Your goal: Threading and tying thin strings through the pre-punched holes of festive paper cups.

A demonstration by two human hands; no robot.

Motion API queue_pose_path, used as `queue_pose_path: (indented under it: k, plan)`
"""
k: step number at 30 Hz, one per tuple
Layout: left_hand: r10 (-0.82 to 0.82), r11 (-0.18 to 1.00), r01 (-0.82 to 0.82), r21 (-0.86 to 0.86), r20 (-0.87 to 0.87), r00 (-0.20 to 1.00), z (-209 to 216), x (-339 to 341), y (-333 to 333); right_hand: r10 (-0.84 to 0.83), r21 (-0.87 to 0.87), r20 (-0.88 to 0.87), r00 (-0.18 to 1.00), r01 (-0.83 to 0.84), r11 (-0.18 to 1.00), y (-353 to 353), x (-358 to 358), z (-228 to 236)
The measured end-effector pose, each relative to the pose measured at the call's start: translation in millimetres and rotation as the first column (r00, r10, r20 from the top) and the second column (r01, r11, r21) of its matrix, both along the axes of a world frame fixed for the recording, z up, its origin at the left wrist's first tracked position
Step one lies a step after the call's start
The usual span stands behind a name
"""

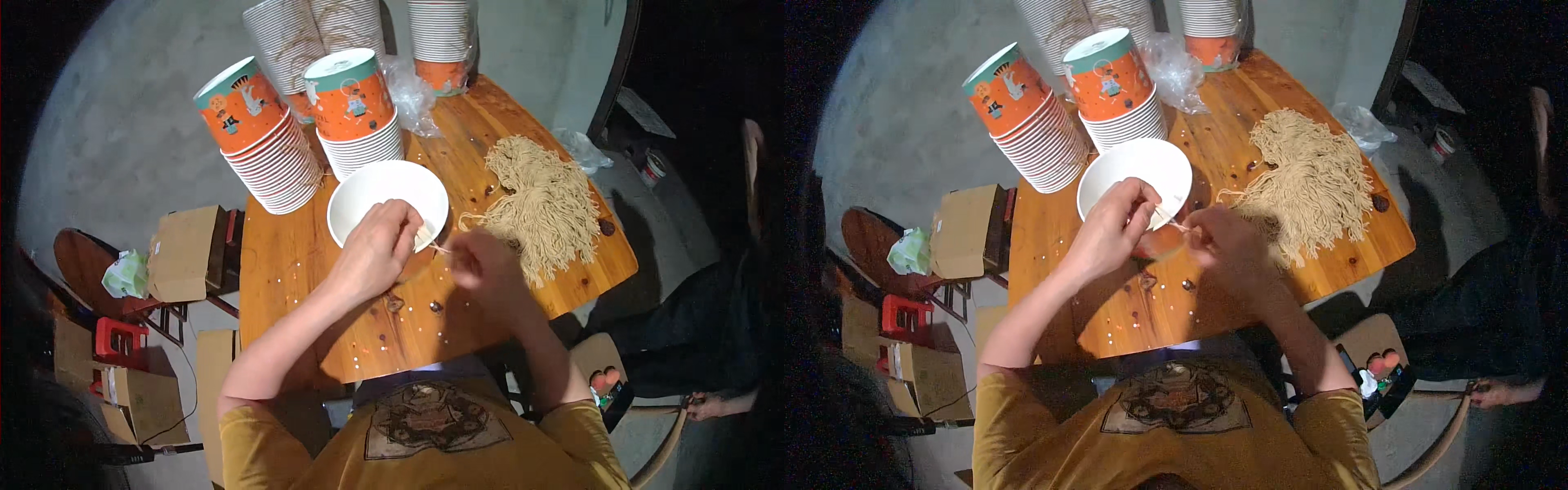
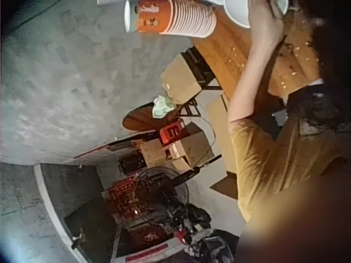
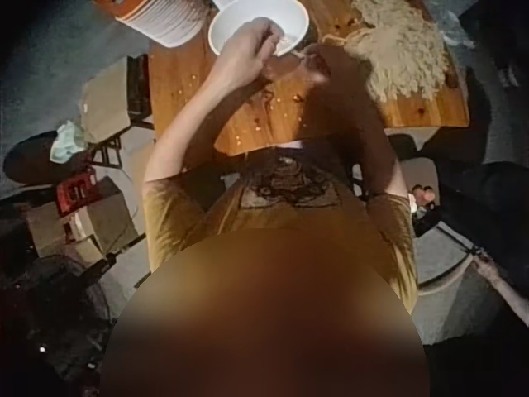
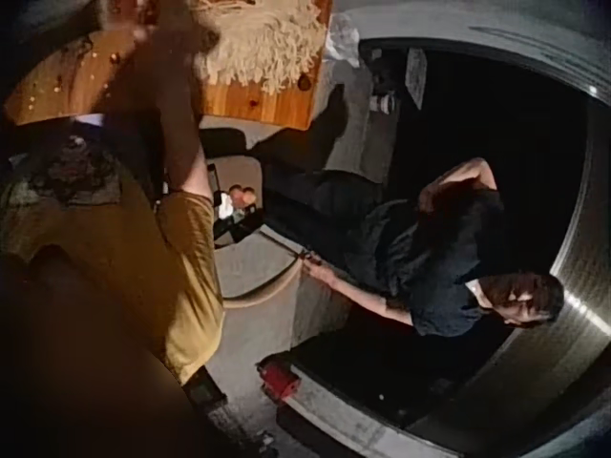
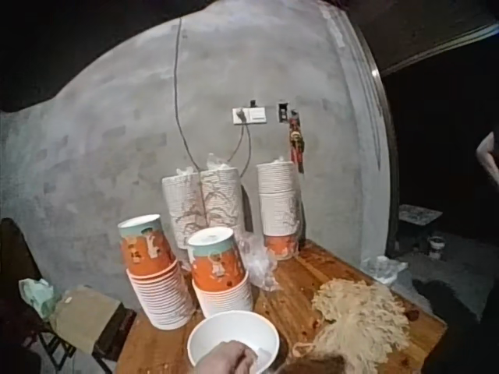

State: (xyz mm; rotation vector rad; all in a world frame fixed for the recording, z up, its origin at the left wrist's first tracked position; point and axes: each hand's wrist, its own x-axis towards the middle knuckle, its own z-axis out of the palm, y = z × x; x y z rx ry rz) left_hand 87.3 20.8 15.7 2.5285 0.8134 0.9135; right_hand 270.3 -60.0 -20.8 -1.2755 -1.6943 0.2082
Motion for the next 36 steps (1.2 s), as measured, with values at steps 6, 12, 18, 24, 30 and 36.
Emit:
queue_pose_path:
  k: [6, 12, 18, 24, 30, 36]
  plan:
    - [-0.033, 0.999, 0.036, 0.015, -0.156, 0.987, 7, -14, -16, -0.009, -0.045, 0.106, 0.994, 0.014, 0.999, -7, 20, 23]
    - [-0.032, 0.972, 0.079, 0.219, -0.212, 0.977, 1, -32, -16, 0.145, 0.146, 0.076, 0.987, -0.154, 0.977, 28, 9, 27]
    - [-0.112, 0.977, 0.145, 0.156, -0.200, 0.973, 4, -49, -11, 0.054, 0.136, 0.209, 0.976, -0.084, 0.987, 43, -14, 36]
    - [0.074, 0.971, -0.036, -0.235, 0.159, 0.985, 2, -26, -9, 0.030, 0.037, 0.224, 0.974, -0.039, 0.999, 47, -31, 30]
    - [0.179, 0.945, -0.160, -0.284, 0.041, 0.983, -2, -23, -4, 0.067, 0.065, 0.094, 0.993, -0.073, 0.995, 57, -36, 32]
    - [-0.006, 0.978, -0.008, -0.209, -0.065, 0.998, -1, -35, 1, -0.056, 0.077, -0.093, 0.994, 0.063, 0.995, 73, -34, 31]
